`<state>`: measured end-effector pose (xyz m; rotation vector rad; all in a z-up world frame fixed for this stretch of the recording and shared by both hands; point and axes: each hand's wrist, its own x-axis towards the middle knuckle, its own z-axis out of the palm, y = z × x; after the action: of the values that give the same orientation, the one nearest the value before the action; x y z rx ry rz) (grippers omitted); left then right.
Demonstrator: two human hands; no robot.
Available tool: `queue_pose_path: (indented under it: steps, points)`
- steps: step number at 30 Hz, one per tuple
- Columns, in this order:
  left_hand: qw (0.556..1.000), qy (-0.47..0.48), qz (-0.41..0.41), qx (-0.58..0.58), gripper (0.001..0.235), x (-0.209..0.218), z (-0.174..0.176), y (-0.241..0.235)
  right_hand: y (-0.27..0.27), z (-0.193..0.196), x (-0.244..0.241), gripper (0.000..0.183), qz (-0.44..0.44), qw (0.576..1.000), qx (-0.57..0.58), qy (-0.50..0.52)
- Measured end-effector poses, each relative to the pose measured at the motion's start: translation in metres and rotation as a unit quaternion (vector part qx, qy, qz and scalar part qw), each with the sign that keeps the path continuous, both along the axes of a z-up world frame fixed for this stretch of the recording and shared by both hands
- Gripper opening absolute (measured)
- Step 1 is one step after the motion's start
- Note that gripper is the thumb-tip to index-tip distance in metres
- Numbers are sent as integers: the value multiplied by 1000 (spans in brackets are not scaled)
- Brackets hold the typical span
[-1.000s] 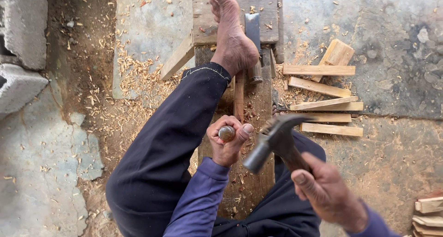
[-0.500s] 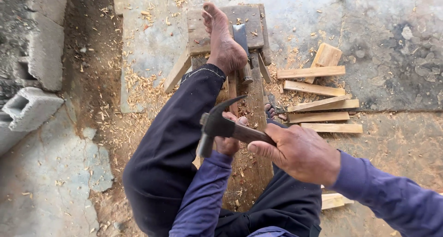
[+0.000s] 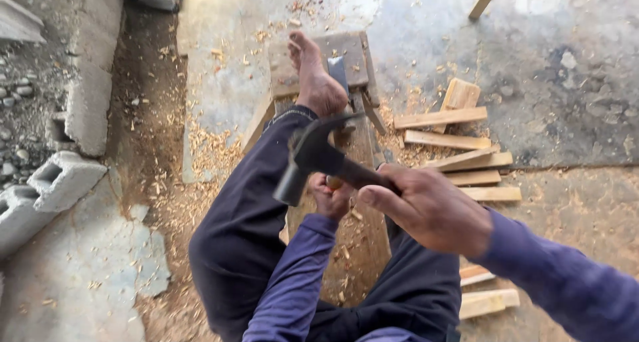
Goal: The person sits on the ground and uses a chisel and hammer to carve a groove into a piece of wood held steady by their bare foot. They repeatedly strike the chisel to remove wood shavings and then clear the debris from the carved area.
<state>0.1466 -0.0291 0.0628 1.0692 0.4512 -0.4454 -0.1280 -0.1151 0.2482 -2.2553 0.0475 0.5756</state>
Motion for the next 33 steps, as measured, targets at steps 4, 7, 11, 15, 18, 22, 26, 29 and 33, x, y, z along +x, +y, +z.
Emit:
queue_pose_path:
  steps: [4,7,11,15,18,22,26,29,33]
  points:
    - [985,-32,-34,167,108,5,-67,-7,-20,-18,-30,55,-110,951,251,-145]
    - [984,-152,-32,84,114,-7,-25,2,-24,-97,-30,60,-2,984,87,-157]
    - [902,-364,-102,209,117,8,-112,8,-23,-118,-58,59,-8,999,-24,21]
    - [905,-391,-55,159,108,-9,-137,5,-20,-125,-103,60,-178,945,237,136]
    - [988,-103,-111,21,28,-122,-136,37,-7,-152,-148,64,-280,845,434,140]
    - [963,-252,-51,81,29,-185,-93,39,10,-194,-195,64,-376,789,475,100]
    - [856,-408,-296,-110,24,-236,-18,57,17,-243,-257,50,-440,701,561,-9]
    - [853,-472,-221,29,27,-218,8,65,14,-237,-276,38,-401,708,576,-82]
    - [915,-352,-187,-57,29,-203,7,74,0,-263,-288,26,-248,731,627,-100]
